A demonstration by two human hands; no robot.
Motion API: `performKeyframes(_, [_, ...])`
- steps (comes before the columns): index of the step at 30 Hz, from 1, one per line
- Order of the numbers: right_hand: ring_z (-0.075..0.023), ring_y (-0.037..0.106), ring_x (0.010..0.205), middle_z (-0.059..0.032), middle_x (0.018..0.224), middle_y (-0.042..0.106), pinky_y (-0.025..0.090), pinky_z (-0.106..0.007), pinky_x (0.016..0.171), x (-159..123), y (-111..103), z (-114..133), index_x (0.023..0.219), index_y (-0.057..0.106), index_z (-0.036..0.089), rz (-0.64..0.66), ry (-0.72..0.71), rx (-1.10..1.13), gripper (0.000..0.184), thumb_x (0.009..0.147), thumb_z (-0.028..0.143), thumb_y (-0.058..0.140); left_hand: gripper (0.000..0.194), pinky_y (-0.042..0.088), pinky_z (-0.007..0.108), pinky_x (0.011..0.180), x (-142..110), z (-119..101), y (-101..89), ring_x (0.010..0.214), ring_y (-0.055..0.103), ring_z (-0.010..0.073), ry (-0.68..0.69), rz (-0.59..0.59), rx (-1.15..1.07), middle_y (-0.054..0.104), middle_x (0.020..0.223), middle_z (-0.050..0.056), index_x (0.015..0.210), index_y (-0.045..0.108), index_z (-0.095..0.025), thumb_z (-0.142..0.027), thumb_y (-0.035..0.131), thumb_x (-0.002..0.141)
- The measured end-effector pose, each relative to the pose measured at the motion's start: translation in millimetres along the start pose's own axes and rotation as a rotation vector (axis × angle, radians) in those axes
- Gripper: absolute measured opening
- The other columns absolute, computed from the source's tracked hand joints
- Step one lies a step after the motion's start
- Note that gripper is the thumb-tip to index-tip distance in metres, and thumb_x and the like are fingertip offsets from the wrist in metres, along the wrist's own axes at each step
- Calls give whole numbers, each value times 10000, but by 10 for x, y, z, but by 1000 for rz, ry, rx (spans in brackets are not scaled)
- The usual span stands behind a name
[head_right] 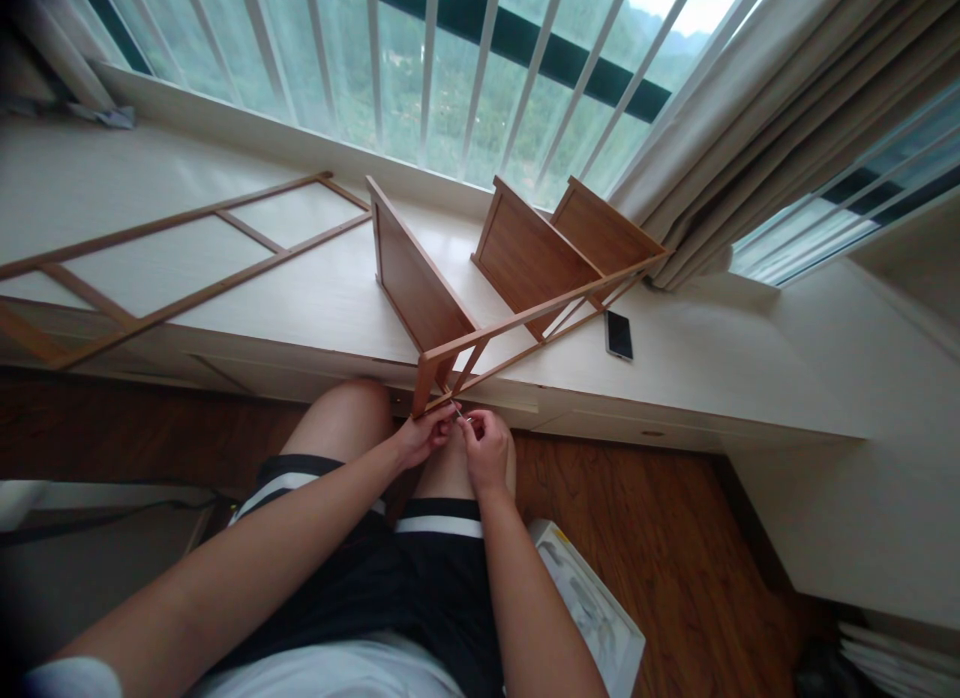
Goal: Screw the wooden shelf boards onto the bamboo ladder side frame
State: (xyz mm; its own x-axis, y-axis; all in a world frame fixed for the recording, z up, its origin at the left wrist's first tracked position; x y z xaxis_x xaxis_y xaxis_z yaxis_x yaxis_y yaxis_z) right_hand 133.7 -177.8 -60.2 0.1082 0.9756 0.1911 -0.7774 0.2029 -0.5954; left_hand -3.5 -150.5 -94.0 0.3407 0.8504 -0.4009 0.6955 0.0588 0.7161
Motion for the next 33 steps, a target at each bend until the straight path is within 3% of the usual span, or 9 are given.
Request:
performKeyframes(3, [-184,583,725,-43,784,666,418,-278,687,-4,-8,20,837,652,195,26,-20,-21,261,887,440,578,385,183,159,400,0,-4,1,502,401,27,-1,0,1,475,649,-42,898,689,-129,-351,844,625])
performKeyframes(8, [-156,530,627,-5,613,588,363,-269,671,-10,-13,54,679,611,197,113,-59,-61,356,955,370,466,380,172,158,400,-9,-4,8,497,403,28,2,16,24,484,648,-43,880,666,-139,-351,845,620])
performKeyframes(19, [-157,535,628,-10,620,598,357,-264,661,5,-37,110,700,615,197,182,-66,-43,378,967,382,424,373,175,156,397,1,-16,21,487,421,34,-14,6,25,506,643,-53,816,590,-167,-310,860,603])
performKeyframes(33, [-179,600,708,-42,801,672,451,-276,669,6,-5,53,935,644,190,86,-4,12,291,894,459,539,348,177,154,395,-19,-29,18,498,416,25,-27,10,14,506,661,-38,870,685,-137,-306,852,616])
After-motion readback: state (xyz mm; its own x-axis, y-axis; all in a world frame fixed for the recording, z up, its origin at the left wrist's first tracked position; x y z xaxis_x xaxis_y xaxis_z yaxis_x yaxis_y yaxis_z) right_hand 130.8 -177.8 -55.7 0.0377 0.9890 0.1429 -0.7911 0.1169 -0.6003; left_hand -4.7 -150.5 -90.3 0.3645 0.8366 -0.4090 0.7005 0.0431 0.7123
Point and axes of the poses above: each hand's wrist, its own x-axis towards the middle knuckle, its own y-axis out of the palm, z = x × y, the point moved 1 cm from there along x, towards the middle knuckle
